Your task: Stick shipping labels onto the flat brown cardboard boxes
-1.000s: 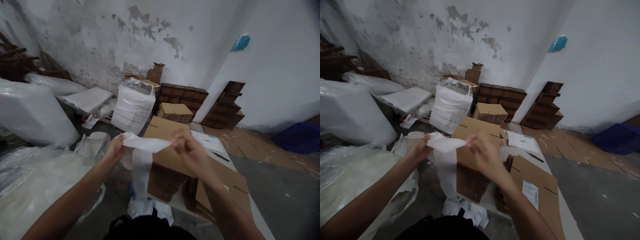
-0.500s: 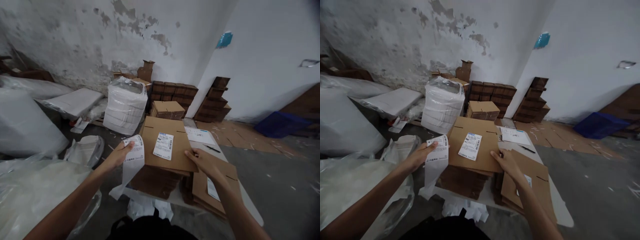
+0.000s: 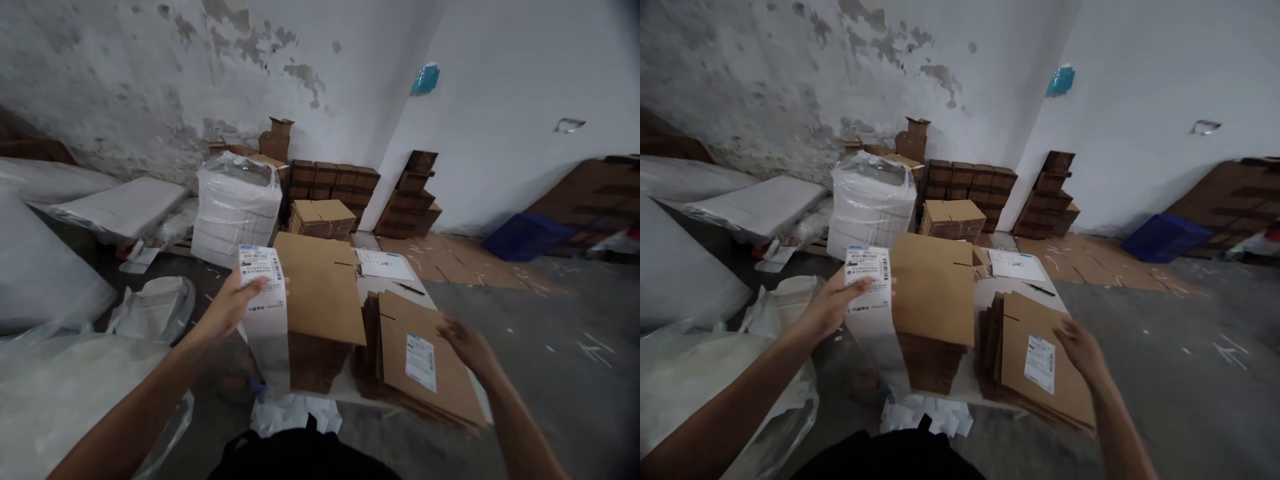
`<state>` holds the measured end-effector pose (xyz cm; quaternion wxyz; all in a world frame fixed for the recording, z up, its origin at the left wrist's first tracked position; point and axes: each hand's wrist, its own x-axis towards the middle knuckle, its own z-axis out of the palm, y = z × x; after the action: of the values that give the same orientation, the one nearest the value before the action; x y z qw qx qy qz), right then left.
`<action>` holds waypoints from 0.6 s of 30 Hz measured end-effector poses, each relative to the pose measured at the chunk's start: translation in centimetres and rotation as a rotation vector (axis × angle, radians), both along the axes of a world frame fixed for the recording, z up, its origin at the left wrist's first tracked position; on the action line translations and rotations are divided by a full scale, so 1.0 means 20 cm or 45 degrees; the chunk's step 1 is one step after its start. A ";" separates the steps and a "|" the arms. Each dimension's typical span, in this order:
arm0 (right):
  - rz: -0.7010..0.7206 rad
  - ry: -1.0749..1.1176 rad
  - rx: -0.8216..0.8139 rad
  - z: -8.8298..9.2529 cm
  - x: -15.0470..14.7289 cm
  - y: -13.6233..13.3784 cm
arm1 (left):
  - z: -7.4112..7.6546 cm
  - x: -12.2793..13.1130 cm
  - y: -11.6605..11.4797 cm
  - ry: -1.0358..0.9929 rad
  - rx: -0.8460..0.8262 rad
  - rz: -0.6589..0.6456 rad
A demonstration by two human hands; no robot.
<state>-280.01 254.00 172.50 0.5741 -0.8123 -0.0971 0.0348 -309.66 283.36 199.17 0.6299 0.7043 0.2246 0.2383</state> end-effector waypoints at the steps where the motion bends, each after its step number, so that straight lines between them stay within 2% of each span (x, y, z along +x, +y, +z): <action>1: 0.142 -0.024 0.153 0.16 -0.09 0.12 | -0.01 0.01 -0.04 0.056 0.022 -0.092; 3: 0.607 -0.097 0.488 0.53 -0.31 0.35 | -0.02 0.03 -0.10 0.201 0.177 -0.304; 5: 1.092 -0.141 0.637 0.84 -0.50 0.53 | -0.03 0.03 -0.14 0.298 0.452 -0.436; 6: 1.196 -0.224 0.636 0.95 -0.58 0.59 | -0.03 0.02 -0.15 0.323 0.559 -0.467; 7: 1.230 -0.309 0.617 1.01 -0.65 0.64 | -0.03 0.00 -0.15 0.337 0.588 -0.495; 8: 1.190 -0.394 0.589 1.04 -0.70 0.68 | -0.03 -0.02 -0.15 0.343 0.509 -0.506; 10: 1.058 -0.504 0.559 1.01 -0.78 0.74 | -0.03 -0.05 -0.14 0.299 0.081 -0.415; 12: 1.091 -0.587 0.521 0.95 -0.84 0.78 | -0.03 -0.06 -0.13 0.173 -0.387 -0.146; 13: 1.151 -0.650 0.498 0.94 -0.87 0.78 | -0.03 -0.06 -0.11 0.101 -0.536 0.002; 15: 1.229 -0.798 0.490 0.97 -0.89 0.77 | -0.03 -0.05 -0.04 -0.017 -0.638 0.221; 18: 1.130 -0.782 0.710 1.09 -0.80 0.72 | -0.03 -0.07 0.14 -0.186 -0.556 0.536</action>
<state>-296.05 268.42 194.21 0.6415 -0.4862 -0.5933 0.0080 -311.06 286.11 198.61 0.7174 0.4714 0.3657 0.3597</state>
